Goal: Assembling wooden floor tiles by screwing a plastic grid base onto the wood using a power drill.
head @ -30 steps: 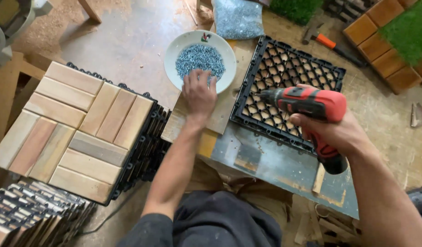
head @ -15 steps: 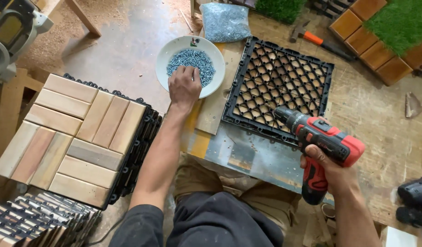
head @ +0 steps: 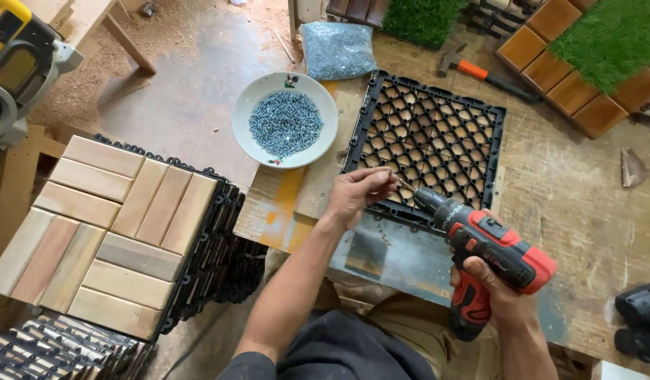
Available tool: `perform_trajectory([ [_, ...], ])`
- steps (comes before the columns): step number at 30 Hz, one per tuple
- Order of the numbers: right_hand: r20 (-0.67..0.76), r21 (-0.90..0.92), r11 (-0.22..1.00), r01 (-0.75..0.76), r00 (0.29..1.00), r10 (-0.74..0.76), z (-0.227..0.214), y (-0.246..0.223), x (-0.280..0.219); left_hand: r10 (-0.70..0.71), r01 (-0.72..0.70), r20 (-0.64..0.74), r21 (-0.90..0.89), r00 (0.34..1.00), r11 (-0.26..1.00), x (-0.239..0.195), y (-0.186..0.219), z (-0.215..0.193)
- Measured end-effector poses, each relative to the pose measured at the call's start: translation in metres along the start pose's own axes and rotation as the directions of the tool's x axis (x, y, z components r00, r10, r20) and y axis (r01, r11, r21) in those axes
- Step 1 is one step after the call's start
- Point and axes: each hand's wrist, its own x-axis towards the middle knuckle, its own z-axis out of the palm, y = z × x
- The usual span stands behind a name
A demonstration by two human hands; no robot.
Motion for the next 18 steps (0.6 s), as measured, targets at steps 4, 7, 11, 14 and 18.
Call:
perform_trajectory([
  [4,0.067,0.025,0.989,-0.149,0.987,0.147,0.001,-0.005,-0.005,-0.07,0.091,0.101,-0.219,0.992,0.972,0.005,-0.017,0.003],
  [7,-0.004,0.094,0.98,-0.173,0.985,0.174,-0.005,0.004,-0.005,-0.098,0.139,0.163,-0.265,0.982,0.954,0.009,-0.021,-0.001],
  [11,-0.005,0.044,0.995,-0.087,0.996,0.087,-0.013,0.013,-0.006,-0.133,0.2,0.244,-0.274,0.96,0.941,0.013,-0.025,-0.007],
  [14,0.003,-0.007,0.996,-0.092,0.996,0.092,-0.016,0.004,-0.005,-0.197,0.26,0.268,-0.222,0.943,0.94,0.017,-0.021,-0.015],
  [18,-0.027,-0.157,0.955,-0.25,0.968,0.249,-0.026,-0.012,-0.006,-0.327,0.364,0.361,-0.036,0.873,0.931,0.012,-0.002,-0.019],
])
